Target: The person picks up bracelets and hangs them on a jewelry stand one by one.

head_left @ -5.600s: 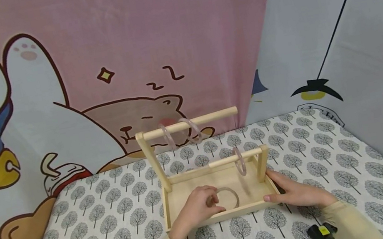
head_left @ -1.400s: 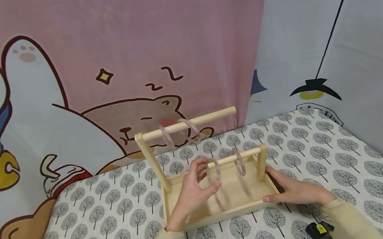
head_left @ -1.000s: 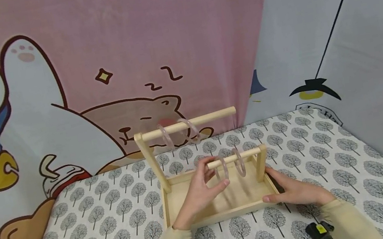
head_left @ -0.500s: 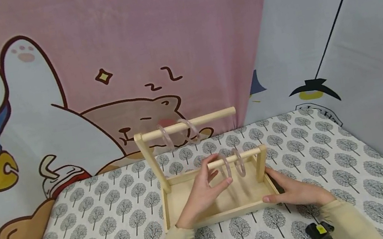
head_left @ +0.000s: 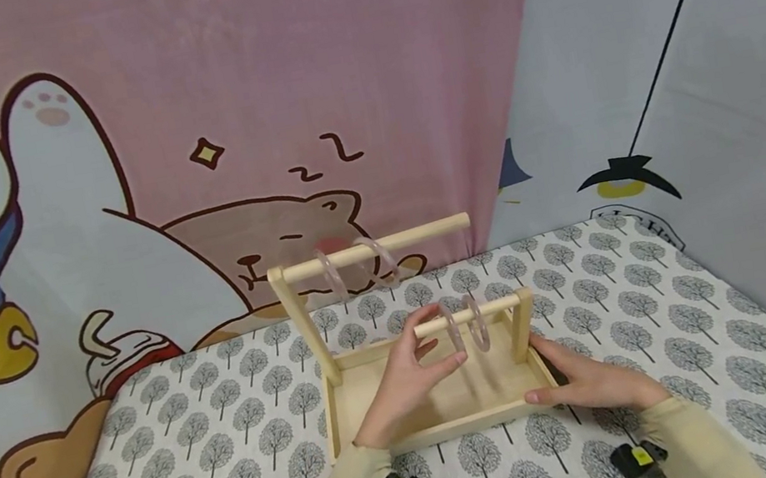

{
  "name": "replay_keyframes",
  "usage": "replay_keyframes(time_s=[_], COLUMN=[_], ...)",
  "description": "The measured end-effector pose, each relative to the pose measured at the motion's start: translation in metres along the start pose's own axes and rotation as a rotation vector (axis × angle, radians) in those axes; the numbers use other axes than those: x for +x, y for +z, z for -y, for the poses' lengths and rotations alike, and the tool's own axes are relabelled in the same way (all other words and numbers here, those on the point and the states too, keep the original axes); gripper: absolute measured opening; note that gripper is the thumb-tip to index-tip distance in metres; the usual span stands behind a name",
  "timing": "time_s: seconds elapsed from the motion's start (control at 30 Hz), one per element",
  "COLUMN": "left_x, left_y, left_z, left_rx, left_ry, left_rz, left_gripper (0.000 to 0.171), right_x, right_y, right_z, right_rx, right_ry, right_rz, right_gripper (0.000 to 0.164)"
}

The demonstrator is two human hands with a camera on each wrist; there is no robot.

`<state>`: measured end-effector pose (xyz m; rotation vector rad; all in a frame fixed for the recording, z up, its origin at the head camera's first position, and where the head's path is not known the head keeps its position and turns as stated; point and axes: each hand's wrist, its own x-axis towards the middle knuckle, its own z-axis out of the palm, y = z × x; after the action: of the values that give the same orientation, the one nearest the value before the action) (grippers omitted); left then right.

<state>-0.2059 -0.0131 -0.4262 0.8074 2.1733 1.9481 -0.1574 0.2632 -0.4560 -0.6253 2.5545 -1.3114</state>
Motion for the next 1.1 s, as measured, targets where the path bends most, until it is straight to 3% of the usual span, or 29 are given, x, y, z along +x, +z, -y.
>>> replay_keyframes(time_s=[0.33, 0.57, 0.73, 0.9, 1.1], left_x=[-0.001, 0.002, 0.0, -0.013, -0.043], left_y=[-0.008, -0.014, -0.019, -0.031, -0.061], left_z=[0.002, -0.003, -0.008, -0.007, -0.008], left_rx=[-0.031, 0.004, 0.044, 0.071, 0.215], left_ry=[0.005, 0.083, 0.097, 0.102, 0.076], left_rz=[0.013, 0.016, 0.016, 0.011, -0.038], left_gripper=[0.08, 0.078, 0.078, 0.078, 0.074], right_x=[0.002, 0.002, 0.002, 0.003, 0.003], right_y=[-0.001, -0.001, -0.002, -0.001, 0.003], right_z=[-0.003, -0.002, -0.001, 0.001, 0.003], right_rx=[0.001, 0.005, 0.008, 0.009, 0.003], right_ry=[0.025, 0.032, 0.032, 0.051, 0.042], right_rz=[0.007, 0.007, 0.009, -0.006, -0.07], right_gripper=[0.099, 0.099, 0.098, 0.1, 0.106])
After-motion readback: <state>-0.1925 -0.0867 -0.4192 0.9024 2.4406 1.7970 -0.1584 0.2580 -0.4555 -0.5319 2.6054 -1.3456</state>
